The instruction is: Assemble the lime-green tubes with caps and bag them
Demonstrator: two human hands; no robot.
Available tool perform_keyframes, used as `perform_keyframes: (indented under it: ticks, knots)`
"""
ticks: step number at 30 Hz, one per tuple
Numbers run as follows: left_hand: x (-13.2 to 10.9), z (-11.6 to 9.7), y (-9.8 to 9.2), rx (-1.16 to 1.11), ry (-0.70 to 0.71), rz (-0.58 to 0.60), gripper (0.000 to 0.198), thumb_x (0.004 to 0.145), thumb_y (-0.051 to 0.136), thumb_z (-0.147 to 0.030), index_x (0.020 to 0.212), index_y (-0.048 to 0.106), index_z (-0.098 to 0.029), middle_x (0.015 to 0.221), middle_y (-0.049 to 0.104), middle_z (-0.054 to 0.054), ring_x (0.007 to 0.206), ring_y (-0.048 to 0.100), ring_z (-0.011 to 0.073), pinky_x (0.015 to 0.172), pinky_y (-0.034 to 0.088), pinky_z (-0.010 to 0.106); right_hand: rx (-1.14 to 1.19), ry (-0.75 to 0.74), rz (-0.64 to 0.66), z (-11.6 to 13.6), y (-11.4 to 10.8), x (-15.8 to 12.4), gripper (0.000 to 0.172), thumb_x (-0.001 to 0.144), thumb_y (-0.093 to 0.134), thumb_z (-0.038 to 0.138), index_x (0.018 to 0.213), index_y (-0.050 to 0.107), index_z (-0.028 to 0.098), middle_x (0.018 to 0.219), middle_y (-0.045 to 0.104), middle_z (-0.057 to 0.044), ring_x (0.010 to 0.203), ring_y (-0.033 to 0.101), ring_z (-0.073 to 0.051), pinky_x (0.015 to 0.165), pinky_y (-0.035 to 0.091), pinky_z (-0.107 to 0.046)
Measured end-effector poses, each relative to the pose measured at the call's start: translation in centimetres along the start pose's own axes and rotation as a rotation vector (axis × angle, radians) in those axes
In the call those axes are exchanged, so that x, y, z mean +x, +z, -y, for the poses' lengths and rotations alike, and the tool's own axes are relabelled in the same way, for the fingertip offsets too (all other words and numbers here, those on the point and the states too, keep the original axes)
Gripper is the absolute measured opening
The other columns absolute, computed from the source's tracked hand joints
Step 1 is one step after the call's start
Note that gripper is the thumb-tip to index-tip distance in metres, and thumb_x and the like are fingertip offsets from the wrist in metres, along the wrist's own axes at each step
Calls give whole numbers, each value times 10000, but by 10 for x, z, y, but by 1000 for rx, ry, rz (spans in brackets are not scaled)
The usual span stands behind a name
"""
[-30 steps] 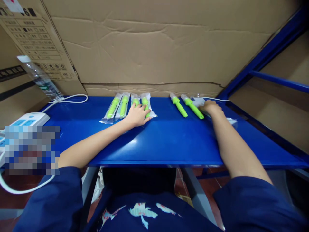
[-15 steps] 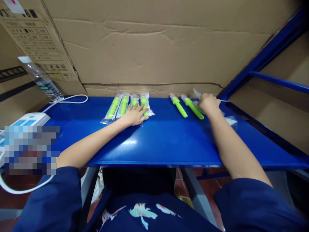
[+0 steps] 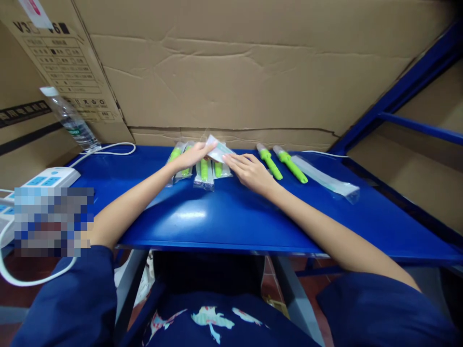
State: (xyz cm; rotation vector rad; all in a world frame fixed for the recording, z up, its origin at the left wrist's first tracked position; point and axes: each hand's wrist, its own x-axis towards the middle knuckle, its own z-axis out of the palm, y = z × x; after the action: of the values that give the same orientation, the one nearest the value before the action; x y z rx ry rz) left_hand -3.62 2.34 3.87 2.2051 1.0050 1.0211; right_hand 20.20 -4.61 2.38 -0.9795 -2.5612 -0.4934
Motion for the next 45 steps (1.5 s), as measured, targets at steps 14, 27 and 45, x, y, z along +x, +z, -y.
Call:
perform_keyframes:
  ticks: [14,27,45]
  knots:
    - [-24,38,-16,-221,-118,-297,581,869,539,-742,862,632,-170,710,694,112,761,687,223,701,596,362,814,570,41,-59,-5,-10,361,846,708,544,855,731,184,808,762,-84,714,705,-229,731,558,-360]
    - [-37,21,-23,398,-39,-719,877,858,630,-650,1551,272,-250,1607,371,184,1456,422,353,1146,366,594,1176,677,30,-46,-9,-3,245,707,828,402,721,686,202,688,717,-42,555,558,-125,576,508,-274]
    - [-26,-30,21,871,445,61,759,998,309,-662,1626,252,-239,1641,357,142,1532,306,309,1238,128,482,1270,671,-98,-6,-19,6,447,635,861,560,742,611,206,685,712,-36,544,576,-127,568,491,-283]
